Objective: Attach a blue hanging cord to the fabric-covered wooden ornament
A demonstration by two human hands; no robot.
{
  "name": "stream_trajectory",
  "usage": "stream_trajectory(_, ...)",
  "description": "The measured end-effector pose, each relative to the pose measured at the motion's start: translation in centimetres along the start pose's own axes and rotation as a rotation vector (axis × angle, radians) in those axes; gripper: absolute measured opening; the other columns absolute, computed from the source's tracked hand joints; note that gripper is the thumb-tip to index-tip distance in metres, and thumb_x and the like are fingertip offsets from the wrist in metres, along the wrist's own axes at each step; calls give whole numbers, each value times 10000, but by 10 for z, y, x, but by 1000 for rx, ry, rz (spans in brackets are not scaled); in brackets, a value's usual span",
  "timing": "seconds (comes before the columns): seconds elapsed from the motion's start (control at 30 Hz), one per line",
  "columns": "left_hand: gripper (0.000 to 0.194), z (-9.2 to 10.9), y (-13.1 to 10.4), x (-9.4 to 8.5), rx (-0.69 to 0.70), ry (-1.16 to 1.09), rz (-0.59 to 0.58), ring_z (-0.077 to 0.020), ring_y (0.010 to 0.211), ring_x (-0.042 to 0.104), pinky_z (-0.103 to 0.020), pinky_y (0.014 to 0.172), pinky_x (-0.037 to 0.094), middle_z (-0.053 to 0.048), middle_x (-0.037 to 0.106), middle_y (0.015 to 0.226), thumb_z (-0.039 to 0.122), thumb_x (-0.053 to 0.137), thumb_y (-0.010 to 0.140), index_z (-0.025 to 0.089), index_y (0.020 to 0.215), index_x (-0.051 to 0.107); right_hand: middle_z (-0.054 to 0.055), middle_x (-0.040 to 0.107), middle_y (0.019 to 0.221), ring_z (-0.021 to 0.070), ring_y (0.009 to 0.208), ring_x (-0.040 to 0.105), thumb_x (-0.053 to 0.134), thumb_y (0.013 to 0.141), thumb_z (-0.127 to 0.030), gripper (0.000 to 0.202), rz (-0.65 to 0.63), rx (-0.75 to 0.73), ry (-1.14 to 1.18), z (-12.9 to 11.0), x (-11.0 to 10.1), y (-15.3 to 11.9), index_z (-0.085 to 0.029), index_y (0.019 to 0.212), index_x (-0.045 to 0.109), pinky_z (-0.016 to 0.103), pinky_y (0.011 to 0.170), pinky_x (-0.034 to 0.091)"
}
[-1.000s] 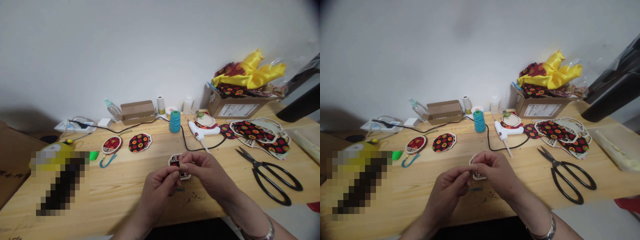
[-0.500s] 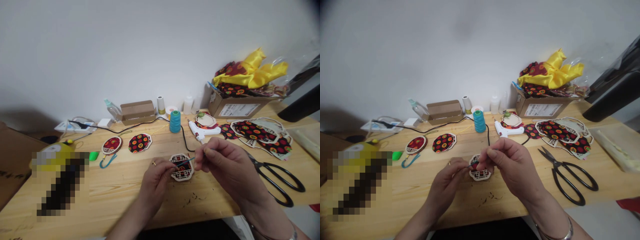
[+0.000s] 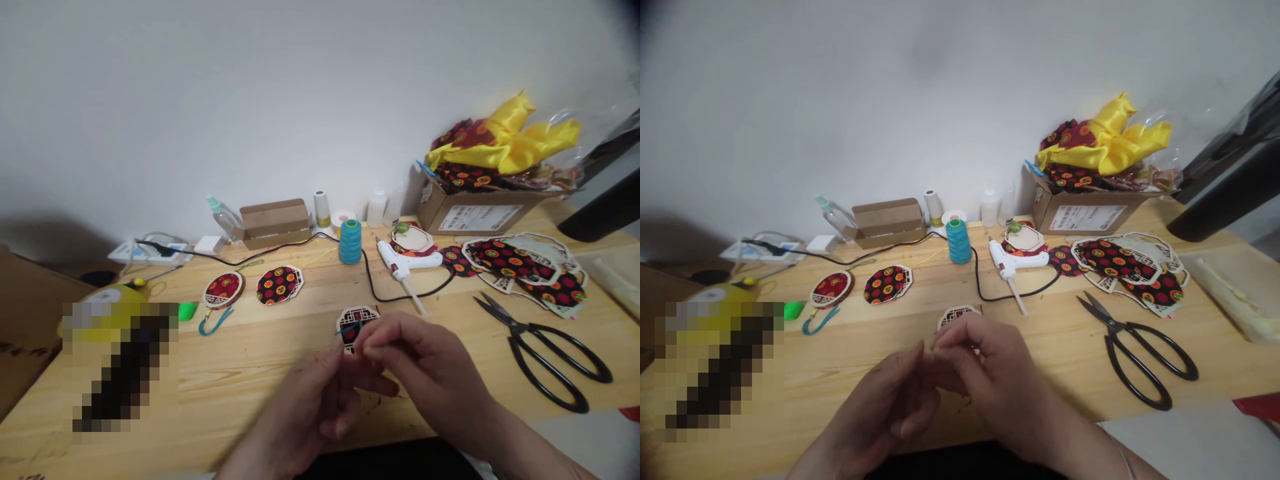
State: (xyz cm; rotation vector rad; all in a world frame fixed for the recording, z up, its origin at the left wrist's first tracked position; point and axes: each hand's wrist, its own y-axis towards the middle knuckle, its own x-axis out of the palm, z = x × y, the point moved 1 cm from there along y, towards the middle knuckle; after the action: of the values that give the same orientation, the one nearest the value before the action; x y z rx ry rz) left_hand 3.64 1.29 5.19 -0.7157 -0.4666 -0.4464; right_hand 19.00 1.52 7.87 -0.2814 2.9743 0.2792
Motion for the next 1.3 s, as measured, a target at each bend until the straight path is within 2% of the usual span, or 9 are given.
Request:
stream_trajectory(0.1, 331, -4, 7, -1, 5, -121, -3, -27, 327, 268, -190, 353, 104, 34, 461, 448, 400, 557, 784, 133, 608, 642, 1, 636, 812, 104, 769, 588, 449, 845, -88, 152, -179, -87, -158, -2, 4, -14, -197, 821, 552, 214, 701, 453)
stream_trajectory(0.2, 251, -3, 11, -3, 35, -97, 20, -22, 372, 259, -169, 391, 160, 63, 370, 413, 302, 628, 754, 99, 609, 657, 10, 633, 803, 107, 776, 578, 439, 813, -53, 173, -273, -156, -270, -5, 5, -22, -186, 804, 550, 206, 705, 444)
stream_trajectory(0.33, 188, 1, 12, -4, 71, -37, 129, -36, 443, 414, -150, 435, 279, 6, 526, 505, 249, 655, 738, 68, 751, 704, 17, 665, 783, 115, 752, 593, 482, 761, -27, 185, -413, -89, -475, -10, 9, -22, -170, 752, 600, 193, 674, 439)
stream_trajectory(0.47, 174, 4, 11, -5, 89, -83, 160, -126, 606, 607, -224, 582, 454, -92, 684, 722, 250, 656, 740, 81, 737, 698, -6, 697, 733, 117, 664, 602, 576, 746, -84, 152, -725, -31, -663, -3, 19, -17, -192, 767, 681, 192, 560, 404)
stream_trajectory(0.57, 132, 6, 11, -5, 84, -147, 184, -161, 608, 643, -284, 609, 501, -90, 703, 726, 236, 666, 732, 104, 730, 681, -44, 683, 640, 93, 519, 547, 618, 752, -168, 109, -912, -105, -697, 9, 28, -16, -233, 743, 704, 191, 410, 295)
stream_trajectory(0.8, 96, 9, 13, -6, 114, -183, 235, -92, 480, 586, -199, 477, 476, -33, 666, 618, 189, 685, 713, 103, 754, 673, -42, 698, 635, 65, 407, 486, 663, 690, -96, 108, -1017, -261, -775, 11, 36, -18, -195, 707, 701, 199, 303, 133)
stream_trajectory(1.07, 108, 11, 17, -9, 160, -208, 212, -53, 461, 513, -173, 457, 420, -11, 607, 597, 183, 674, 725, 80, 758, 678, -14, 710, 628, 107, 446, 591, 635, 685, -95, 123, -1115, -218, -892, 5, 37, -16, -191, 714, 706, 195, 322, 217)
stream_trajectory(1.2, 95, 10, 18, -8, 190, -247, 165, -14, 432, 406, -145, 422, 321, -4, 570, 598, 161, 655, 740, 69, 746, 675, 19, 722, 700, 131, 524, 632, 618, 721, -105, 107, -1260, -153, -923, -1, 39, -11, -158, 760, 702, 199, 334, 247)
stream_trajectory(1.3, 97, 10, 18, -7, 212, -229, 187, 8, 413, 306, -130, 401, 238, 11, 536, 574, 158, 662, 732, 63, 737, 678, 19, 722, 714, 134, 550, 636, 619, 722, -98, 105, -1268, -109, -889, -6, 34, -11, -163, 743, 698, 199, 361, 289)
